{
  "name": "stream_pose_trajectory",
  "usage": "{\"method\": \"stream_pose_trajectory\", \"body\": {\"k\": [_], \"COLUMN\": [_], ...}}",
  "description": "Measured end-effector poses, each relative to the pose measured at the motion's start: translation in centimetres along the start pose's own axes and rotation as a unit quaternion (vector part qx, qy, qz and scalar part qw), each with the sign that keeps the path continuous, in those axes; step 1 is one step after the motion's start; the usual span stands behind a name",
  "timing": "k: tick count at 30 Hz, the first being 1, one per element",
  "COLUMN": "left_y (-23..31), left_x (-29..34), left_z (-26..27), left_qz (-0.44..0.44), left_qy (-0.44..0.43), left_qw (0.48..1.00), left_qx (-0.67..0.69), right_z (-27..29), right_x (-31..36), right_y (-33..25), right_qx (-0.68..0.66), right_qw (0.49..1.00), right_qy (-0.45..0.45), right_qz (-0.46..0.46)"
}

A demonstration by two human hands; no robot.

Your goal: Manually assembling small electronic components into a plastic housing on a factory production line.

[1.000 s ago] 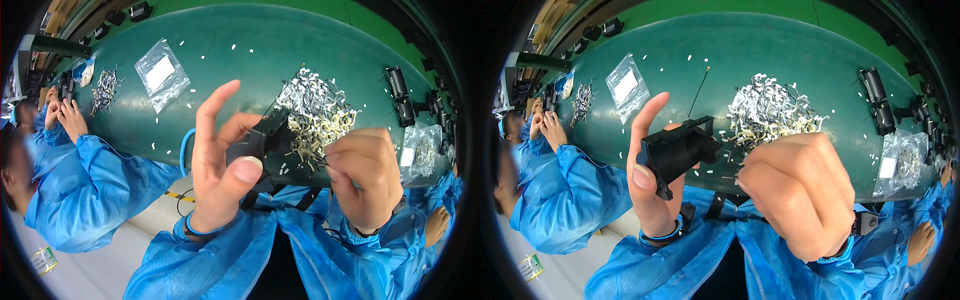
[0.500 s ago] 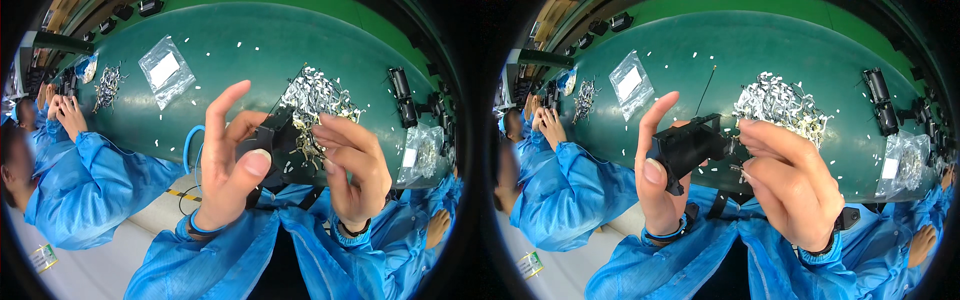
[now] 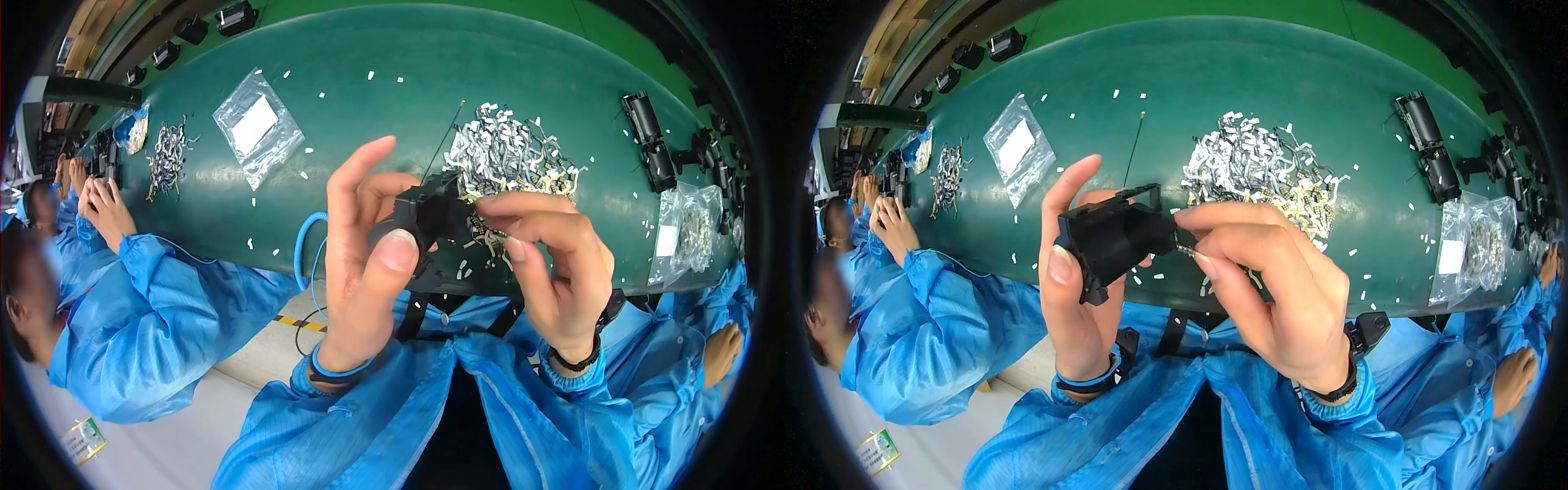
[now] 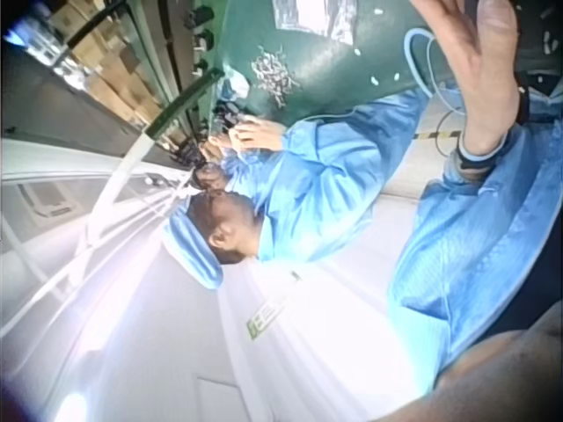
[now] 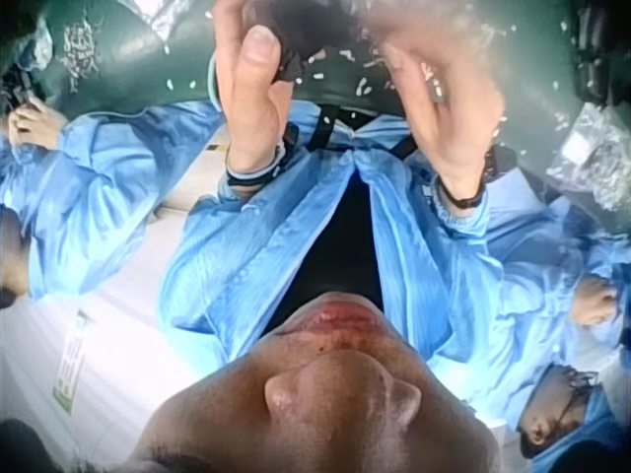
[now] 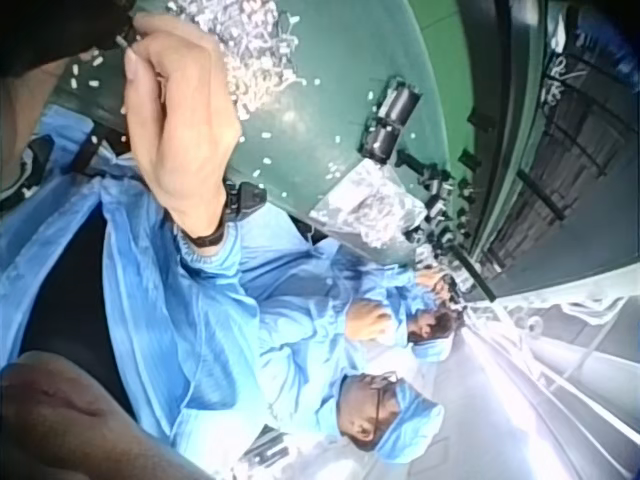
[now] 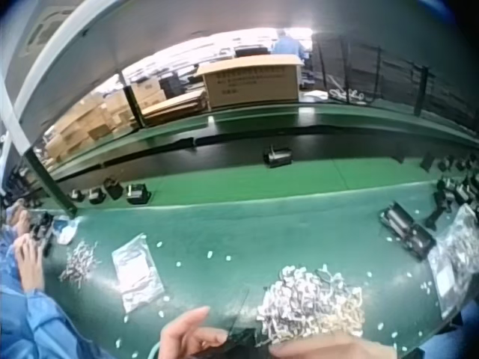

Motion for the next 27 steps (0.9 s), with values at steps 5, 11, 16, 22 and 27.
{"method": "stream_pose_trajectory", "body": {"k": [5,11,16,22,27], "left_y": [-0.1,-0.1,-0.5,-0.9,-0.7], "left_x": [-0.1,-0.2,-0.3,-0.4,-0.3], "left_z": [0.0,-0.1,0.4,0.6,0.3], "left_qz": [0.022,0.045,0.035,0.028,0.039], "left_qy": [-0.009,0.013,0.013,0.002,0.010], "left_qw": [1.000,0.998,0.999,0.995,0.996], "left_qx": [-0.013,-0.034,0.027,0.092,0.086], "right_z": [0.2,0.2,0.2,0.2,-0.3], "right_x": [-0.8,-1.0,-0.4,0.0,0.2], "right_y": [0.2,-0.3,-0.1,0.0,0.1], "right_qx": [0.090,0.108,0.020,0.007,-0.061], "right_qw": [0.995,0.994,0.999,0.997,0.990], "right_qy": [0.021,-0.007,-0.006,0.009,0.031], "right_qz": [0.030,0.016,-0.037,-0.077,-0.119]}}
Point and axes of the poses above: each hand's wrist, its own x-axis away from the middle knuckle, its own z-axis out of the back of the hand, y = z × x, the point moved 2 cm from there along -x, towards the middle knuckle, and after that the axes turned 2 degrees about x, right-handed, at the moved point
